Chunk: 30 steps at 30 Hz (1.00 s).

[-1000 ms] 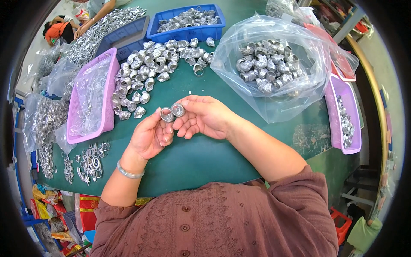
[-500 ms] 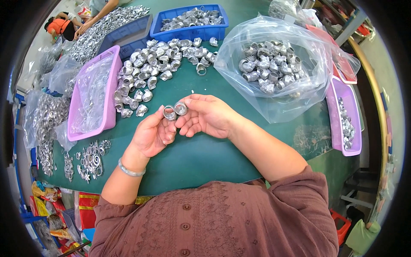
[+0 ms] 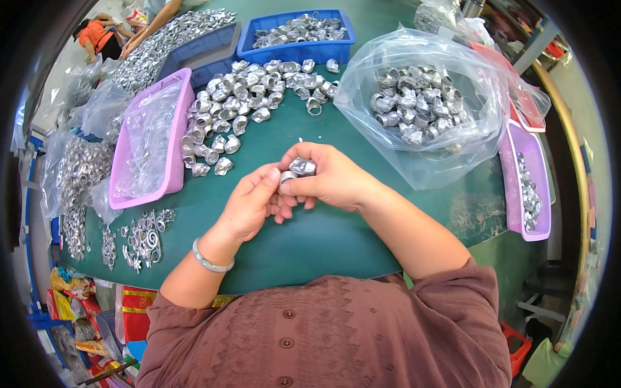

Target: The person assembles small metal components and rings by hand, picking them from bins and bags on a green worktable and joining them together.

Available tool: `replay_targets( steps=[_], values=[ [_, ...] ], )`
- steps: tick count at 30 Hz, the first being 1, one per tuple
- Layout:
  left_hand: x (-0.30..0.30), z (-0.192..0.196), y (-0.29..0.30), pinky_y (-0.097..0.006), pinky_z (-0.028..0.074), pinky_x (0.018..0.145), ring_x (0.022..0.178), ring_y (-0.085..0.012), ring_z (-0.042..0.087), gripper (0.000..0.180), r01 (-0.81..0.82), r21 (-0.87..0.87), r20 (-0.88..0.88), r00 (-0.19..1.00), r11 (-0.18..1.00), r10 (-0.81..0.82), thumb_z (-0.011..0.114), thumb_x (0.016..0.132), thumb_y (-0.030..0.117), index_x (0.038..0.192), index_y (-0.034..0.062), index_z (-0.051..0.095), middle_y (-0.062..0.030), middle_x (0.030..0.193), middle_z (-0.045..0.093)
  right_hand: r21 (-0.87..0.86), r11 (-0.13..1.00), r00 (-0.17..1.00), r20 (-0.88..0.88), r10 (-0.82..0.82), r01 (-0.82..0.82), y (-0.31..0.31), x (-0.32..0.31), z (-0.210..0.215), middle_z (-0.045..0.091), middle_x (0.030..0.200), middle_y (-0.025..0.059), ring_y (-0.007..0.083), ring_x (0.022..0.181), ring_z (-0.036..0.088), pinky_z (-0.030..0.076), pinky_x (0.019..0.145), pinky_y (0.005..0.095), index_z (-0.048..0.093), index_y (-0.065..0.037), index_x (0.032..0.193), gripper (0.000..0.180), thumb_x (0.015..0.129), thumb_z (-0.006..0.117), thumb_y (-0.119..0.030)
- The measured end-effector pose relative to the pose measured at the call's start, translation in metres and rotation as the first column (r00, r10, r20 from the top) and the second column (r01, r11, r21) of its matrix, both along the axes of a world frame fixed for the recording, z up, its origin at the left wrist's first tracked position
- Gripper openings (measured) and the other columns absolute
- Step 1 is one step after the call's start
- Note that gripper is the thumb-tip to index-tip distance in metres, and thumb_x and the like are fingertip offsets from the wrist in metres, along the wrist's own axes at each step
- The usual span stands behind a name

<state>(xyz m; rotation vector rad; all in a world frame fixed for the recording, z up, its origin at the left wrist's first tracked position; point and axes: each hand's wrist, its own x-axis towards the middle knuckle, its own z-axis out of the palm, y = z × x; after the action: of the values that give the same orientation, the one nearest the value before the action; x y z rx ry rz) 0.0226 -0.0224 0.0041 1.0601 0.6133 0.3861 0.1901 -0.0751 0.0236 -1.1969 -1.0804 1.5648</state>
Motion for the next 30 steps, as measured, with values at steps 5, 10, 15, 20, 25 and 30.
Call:
replay_targets(
  steps=[5,10,15,20,25,30],
  values=[
    [-0.013,0.005,0.007,-0.022,0.045,0.053,0.059,-0.0106,0.054,0.037,0.037,0.09,-0.025,0.999,0.995,-0.035,0.042,0.094,0.028,0.119,0.0019,0.047,-0.0038,0.077,0.059,0.168,0.973,0.945,0.261,-0.196,0.156,-0.002,0.027,0.038,0.059,0.074,0.0021,0.0075,0.062,0.054,0.045,0.051,0.0203,0.06,-0.005,0.085,0.018,0.071,0.069,-0.011],
    [-0.05,0.006,0.045,-0.028,0.043,0.055,0.058,-0.0159,0.05,0.032,0.078,0.973,-0.19,0.799,0.216,0.571,0.063,0.075,0.007,0.107,0.0063,0.057,-0.0065,0.074,0.052,0.539,0.818,0.41,0.712,-0.57,0.2,-0.013,0.111,0.06,0.06,0.081,0.0063,0.0185,0.072,0.059,0.049,0.066,0.0294,0.059,-0.006,0.095,0.031,0.066,0.068,-0.008],
    [-0.056,0.012,0.047,-0.037,0.045,0.07,0.081,-0.0293,0.055,0.034,0.393,0.903,-0.4,0.618,0.176,0.677,0.068,0.069,0.013,0.102,0.0074,0.059,-0.0109,0.088,0.055,0.685,0.709,-0.031,0.715,-0.698,-0.167,0.005,0.095,0.069,0.058,0.103,0.016,0.0321,0.095,0.055,0.044,0.083,0.0392,0.054,-0.006,0.109,0.044,0.068,0.066,-0.014],
    [-0.054,0.0,0.052,-0.039,0.044,0.069,0.081,-0.0311,0.054,0.012,0.357,0.923,-0.346,0.613,0.142,0.71,0.06,0.073,0.008,0.084,0.0047,0.056,-0.0113,0.082,0.055,0.401,0.867,0.282,0.904,-0.322,-0.295,0.069,-0.014,0.02,0.063,0.084,0.0161,0.0312,0.08,0.061,0.048,0.071,0.0398,0.061,-0.003,0.097,0.032,0.075,0.062,-0.026],
    [-0.057,-0.003,0.054,-0.038,0.045,0.063,0.073,-0.03,0.057,0.005,0.336,0.941,-0.246,0.637,0.024,0.73,0.053,0.078,0.006,0.082,0.0037,0.052,-0.0127,0.078,0.055,0.203,0.965,0.278,0.949,-0.152,-0.166,0.114,-0.071,-0.005,0.063,0.08,0.0152,0.0319,0.079,0.061,0.048,0.071,0.041,0.062,-0.002,0.081,0.04,0.076,0.06,-0.042],
    [-0.059,0.01,0.058,-0.023,0.048,0.053,0.065,-0.0145,0.06,0.005,-0.265,0.424,-0.255,0.882,0.866,0.395,0.046,0.088,0.006,0.091,0.004,0.048,-0.0078,0.079,0.06,0.277,0.939,0.328,0.923,-0.201,-0.203,0.121,-0.074,-0.019,0.063,0.077,0.0144,0.0308,0.073,0.061,0.048,0.066,0.0395,0.061,-0.003,0.077,0.032,0.071,0.066,-0.034]
  ],
)
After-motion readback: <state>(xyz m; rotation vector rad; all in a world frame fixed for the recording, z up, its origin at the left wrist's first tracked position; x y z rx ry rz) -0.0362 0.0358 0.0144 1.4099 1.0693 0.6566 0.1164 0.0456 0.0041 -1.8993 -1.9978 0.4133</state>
